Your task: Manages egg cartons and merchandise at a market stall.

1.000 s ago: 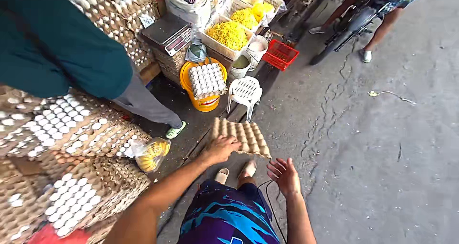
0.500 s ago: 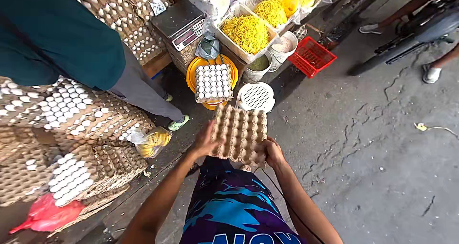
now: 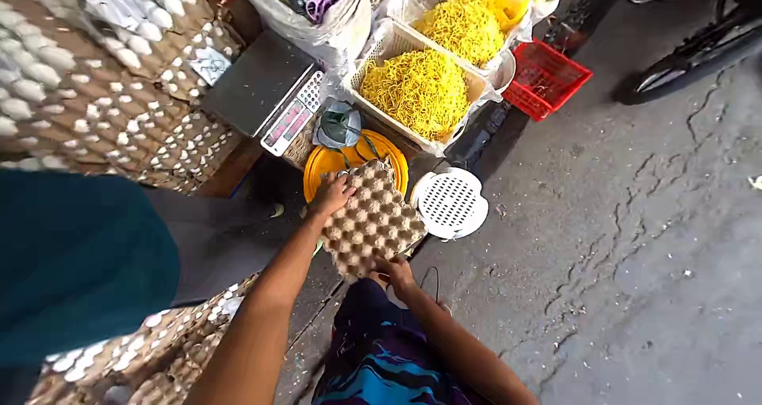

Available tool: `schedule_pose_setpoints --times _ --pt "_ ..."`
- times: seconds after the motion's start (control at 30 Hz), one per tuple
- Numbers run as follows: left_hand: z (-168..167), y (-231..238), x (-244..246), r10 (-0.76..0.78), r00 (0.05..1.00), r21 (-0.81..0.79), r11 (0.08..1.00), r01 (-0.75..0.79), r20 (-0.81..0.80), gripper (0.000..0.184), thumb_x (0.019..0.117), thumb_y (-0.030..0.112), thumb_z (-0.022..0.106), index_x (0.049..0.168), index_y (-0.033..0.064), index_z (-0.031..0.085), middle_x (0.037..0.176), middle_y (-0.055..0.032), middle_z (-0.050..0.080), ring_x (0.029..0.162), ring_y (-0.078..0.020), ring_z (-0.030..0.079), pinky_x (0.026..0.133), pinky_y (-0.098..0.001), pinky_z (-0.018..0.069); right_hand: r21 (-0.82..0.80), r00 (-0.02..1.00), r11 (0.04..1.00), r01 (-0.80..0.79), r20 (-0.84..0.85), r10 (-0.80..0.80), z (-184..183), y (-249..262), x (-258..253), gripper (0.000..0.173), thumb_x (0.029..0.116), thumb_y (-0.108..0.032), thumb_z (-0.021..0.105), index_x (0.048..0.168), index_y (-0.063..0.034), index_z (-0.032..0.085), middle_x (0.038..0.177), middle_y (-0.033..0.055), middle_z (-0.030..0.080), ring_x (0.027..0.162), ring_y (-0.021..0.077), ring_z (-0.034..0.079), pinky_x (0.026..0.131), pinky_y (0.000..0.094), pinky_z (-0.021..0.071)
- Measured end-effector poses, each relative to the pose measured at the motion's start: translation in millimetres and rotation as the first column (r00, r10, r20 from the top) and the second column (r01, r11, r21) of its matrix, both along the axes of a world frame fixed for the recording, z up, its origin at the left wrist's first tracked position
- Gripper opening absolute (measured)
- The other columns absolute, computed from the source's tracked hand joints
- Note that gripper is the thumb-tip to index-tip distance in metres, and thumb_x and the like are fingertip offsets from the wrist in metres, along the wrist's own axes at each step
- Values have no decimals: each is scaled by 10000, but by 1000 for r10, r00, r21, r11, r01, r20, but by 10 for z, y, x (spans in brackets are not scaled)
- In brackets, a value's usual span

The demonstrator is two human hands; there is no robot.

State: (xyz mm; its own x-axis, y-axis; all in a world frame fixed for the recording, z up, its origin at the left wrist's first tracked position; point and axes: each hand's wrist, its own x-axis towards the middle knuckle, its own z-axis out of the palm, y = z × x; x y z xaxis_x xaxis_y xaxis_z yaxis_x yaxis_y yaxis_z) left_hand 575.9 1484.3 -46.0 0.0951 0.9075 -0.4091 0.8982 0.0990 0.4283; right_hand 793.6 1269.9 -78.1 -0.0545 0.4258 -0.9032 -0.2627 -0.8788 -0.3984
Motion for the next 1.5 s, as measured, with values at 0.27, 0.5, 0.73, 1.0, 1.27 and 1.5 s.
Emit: schedule_pose_setpoints --times 0.27,0.5,0.73,1.0,1.27,1.5 --pt "-1154 1257 -48 -305 945 -394 860 326 117 763 917 533 710 1558 221 436 1538 -151 501 1416 -391 464 1119 -699 356 -216 924 899 381 61 -377 -722 389 -889 885 837 -210 862 1496 -73 287 1157 229 659 906 318 720 744 476 629" --pt "-1425 1623 -77 -200 949 -693 648 316 246 893 804 511 805 1533 144 442 1451 -185 566 1359 -334 528 1135 -590 404 -108 841 877 467 -253 -479 -1244 310 -790 1127 631 -148 893 1541 -138 228 1410 152 554 1243 296 605 951 536 578" --pt "-1477 1730 -99 -115 964 -806 531 262 238 938 786 692 739 1536 199 466 1470 -126 570 1363 -277 537 1132 -558 424 8 729 809 588 -440 -525 -1324 306 -851 857 623 -106 909 1337 -17 443 1127 180 683 993 286 700 811 486 609" --pt "-1291 1608 -122 205 956 -905 410 113 212 673 828 424 770 1411 153 570 1211 -163 690 1084 -279 678 940 -513 552 27 822 862 507 -316 -473 -1099 365 -521 1074 592 -68 891 1469 -36 272 1238 207 641 1093 318 680 893 509 605" --pt "-1052 511 -745 601 709 -820 569 -55 369 762 847 389 751 1489 107 453 1266 -105 680 1147 -196 662 997 -412 553 242 980 965 101 -188 -56 -983 829 420 1143 494 -12 852 1494 -26 299 1277 141 639 1126 209 671 925 401 606" --pt "-1426 135 -767 819 442 -800 519 -302 366 650 934 402 680 1468 86 484 1277 -139 676 1160 -230 661 988 -434 560 258 951 940 -225 -152 269 -1399 1797 674 1079 525 -179 837 1485 -53 361 1278 108 654 1131 184 663 919 400 593"
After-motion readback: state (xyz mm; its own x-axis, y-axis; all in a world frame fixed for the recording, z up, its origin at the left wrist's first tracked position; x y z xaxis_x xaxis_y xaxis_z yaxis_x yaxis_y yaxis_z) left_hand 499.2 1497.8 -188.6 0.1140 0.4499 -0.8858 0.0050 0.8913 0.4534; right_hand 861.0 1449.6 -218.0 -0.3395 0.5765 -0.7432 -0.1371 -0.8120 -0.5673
